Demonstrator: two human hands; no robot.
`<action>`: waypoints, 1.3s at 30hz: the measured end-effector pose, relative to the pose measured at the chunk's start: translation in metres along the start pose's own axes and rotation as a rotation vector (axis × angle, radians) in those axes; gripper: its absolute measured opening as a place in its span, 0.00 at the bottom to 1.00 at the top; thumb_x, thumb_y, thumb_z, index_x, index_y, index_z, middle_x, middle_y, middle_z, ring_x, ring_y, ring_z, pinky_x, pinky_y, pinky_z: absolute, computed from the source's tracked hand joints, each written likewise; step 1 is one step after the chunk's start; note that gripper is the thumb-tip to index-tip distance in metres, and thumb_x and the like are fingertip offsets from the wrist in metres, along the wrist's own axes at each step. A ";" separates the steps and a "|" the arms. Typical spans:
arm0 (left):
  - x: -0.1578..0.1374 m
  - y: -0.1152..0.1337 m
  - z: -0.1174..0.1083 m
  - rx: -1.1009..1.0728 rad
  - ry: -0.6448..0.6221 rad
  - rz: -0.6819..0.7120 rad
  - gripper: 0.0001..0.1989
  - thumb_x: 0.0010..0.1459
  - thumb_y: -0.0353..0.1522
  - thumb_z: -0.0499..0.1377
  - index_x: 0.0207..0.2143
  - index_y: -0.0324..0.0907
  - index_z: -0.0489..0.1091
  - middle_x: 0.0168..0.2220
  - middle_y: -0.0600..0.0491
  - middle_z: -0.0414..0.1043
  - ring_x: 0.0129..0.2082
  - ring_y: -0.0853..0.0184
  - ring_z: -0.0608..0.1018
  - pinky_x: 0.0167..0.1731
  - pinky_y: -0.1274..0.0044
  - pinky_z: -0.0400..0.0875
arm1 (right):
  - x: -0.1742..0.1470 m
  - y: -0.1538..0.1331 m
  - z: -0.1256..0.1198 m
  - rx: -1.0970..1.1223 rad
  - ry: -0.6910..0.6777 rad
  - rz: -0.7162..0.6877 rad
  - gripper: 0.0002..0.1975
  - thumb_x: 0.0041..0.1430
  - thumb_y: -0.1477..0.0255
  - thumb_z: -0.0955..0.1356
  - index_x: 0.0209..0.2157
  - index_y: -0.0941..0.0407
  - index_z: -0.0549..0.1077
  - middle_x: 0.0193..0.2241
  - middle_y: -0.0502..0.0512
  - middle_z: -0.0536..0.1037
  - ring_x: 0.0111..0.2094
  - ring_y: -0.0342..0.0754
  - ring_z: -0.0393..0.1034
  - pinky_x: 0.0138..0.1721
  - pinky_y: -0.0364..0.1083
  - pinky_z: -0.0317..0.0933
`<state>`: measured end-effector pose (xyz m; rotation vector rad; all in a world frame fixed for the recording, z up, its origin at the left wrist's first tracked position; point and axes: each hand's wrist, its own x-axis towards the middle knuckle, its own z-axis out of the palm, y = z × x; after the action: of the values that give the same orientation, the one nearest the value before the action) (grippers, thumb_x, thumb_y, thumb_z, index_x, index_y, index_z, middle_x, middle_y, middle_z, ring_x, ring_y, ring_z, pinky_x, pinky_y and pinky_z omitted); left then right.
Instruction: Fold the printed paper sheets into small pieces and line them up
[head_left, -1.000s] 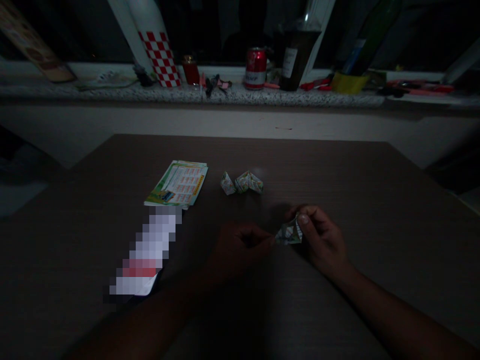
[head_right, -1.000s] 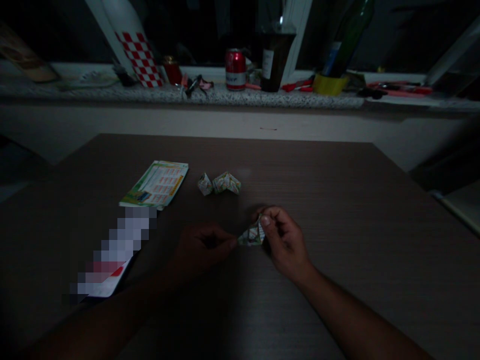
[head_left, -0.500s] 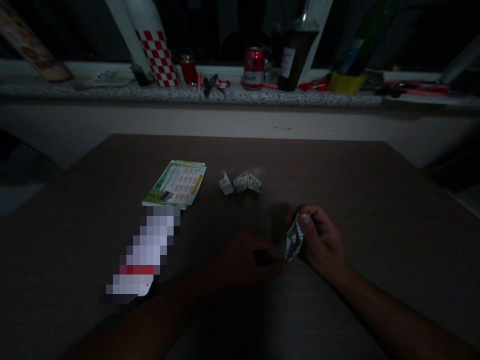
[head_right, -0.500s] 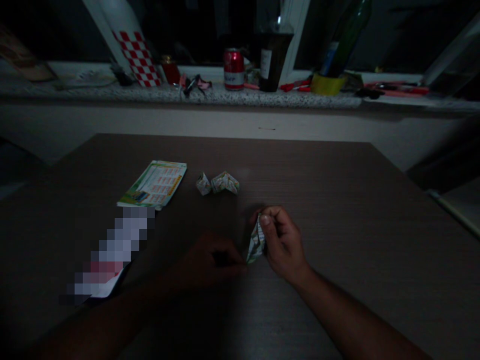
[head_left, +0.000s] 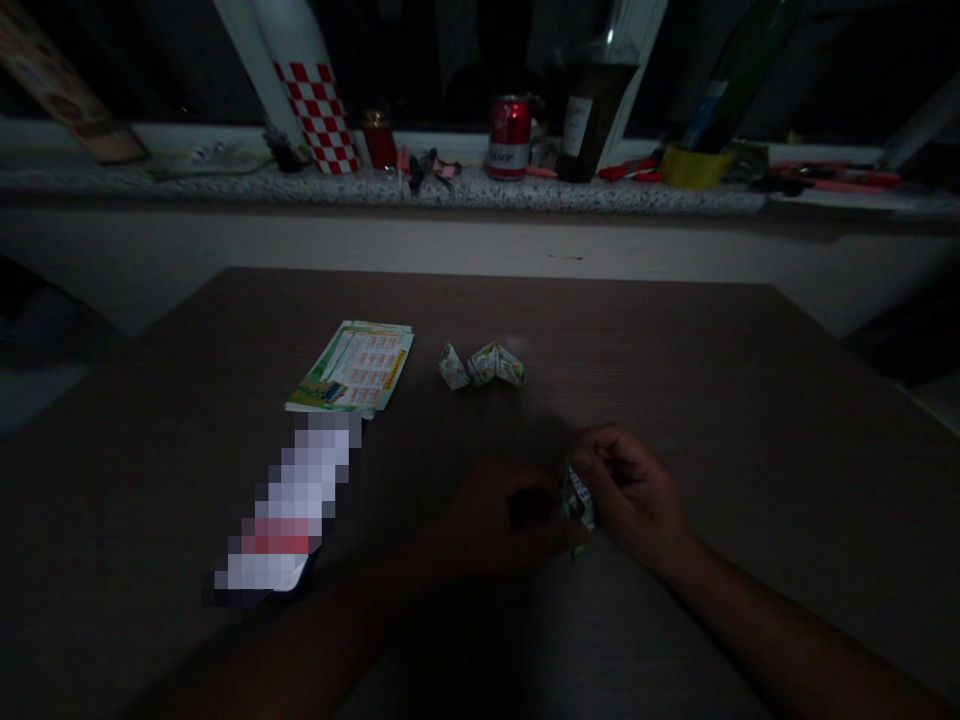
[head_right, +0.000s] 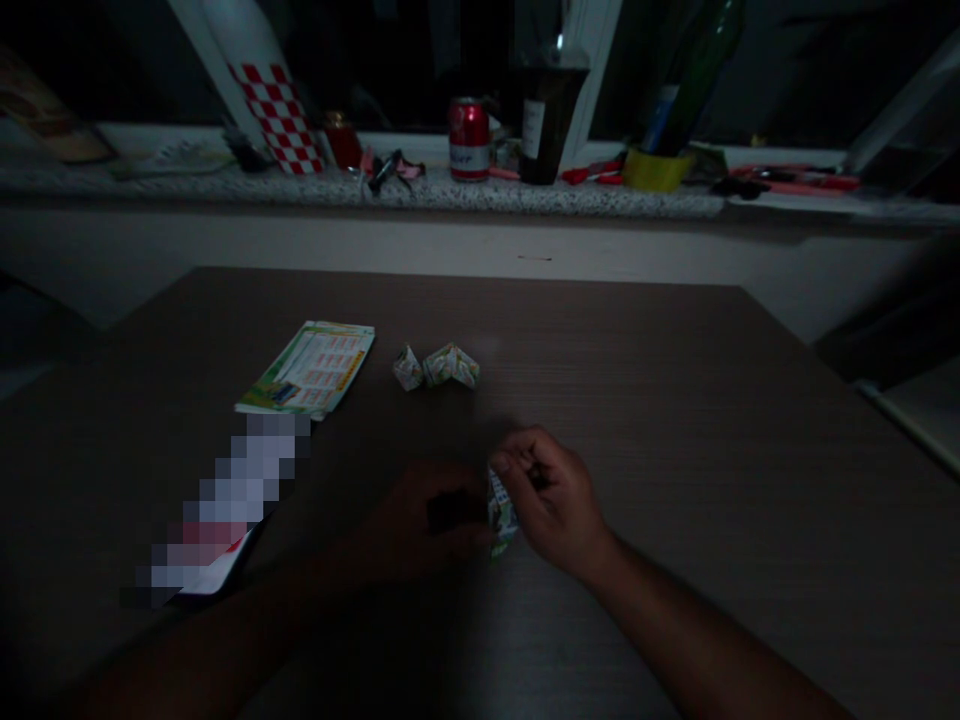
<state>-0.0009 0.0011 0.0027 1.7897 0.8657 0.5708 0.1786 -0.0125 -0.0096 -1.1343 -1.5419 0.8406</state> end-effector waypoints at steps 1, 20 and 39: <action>0.000 0.000 0.000 0.012 -0.007 0.007 0.19 0.53 0.46 0.60 0.26 0.37 0.70 0.21 0.58 0.62 0.21 0.74 0.63 0.21 0.82 0.55 | 0.000 0.000 0.000 -0.009 -0.028 -0.020 0.08 0.63 0.66 0.64 0.32 0.54 0.67 0.22 0.48 0.67 0.21 0.41 0.61 0.22 0.41 0.57; -0.003 -0.001 -0.005 0.039 0.128 0.077 0.17 0.60 0.36 0.52 0.19 0.39 0.61 0.18 0.60 0.53 0.19 0.75 0.58 0.20 0.81 0.51 | 0.003 0.004 -0.006 0.153 -0.269 0.138 0.12 0.63 0.61 0.64 0.31 0.55 0.65 0.19 0.44 0.61 0.19 0.39 0.56 0.21 0.39 0.52; -0.001 -0.005 -0.004 -0.044 0.062 0.137 0.17 0.63 0.37 0.50 0.22 0.39 0.61 0.19 0.60 0.54 0.19 0.75 0.59 0.21 0.82 0.52 | 0.003 0.007 -0.010 0.213 -0.496 0.067 0.21 0.64 0.64 0.62 0.19 0.57 0.63 0.13 0.46 0.63 0.15 0.37 0.54 0.16 0.38 0.49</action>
<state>-0.0064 0.0037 -0.0001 1.8088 0.7707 0.7317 0.1900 -0.0071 -0.0126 -0.8625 -1.7629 1.3720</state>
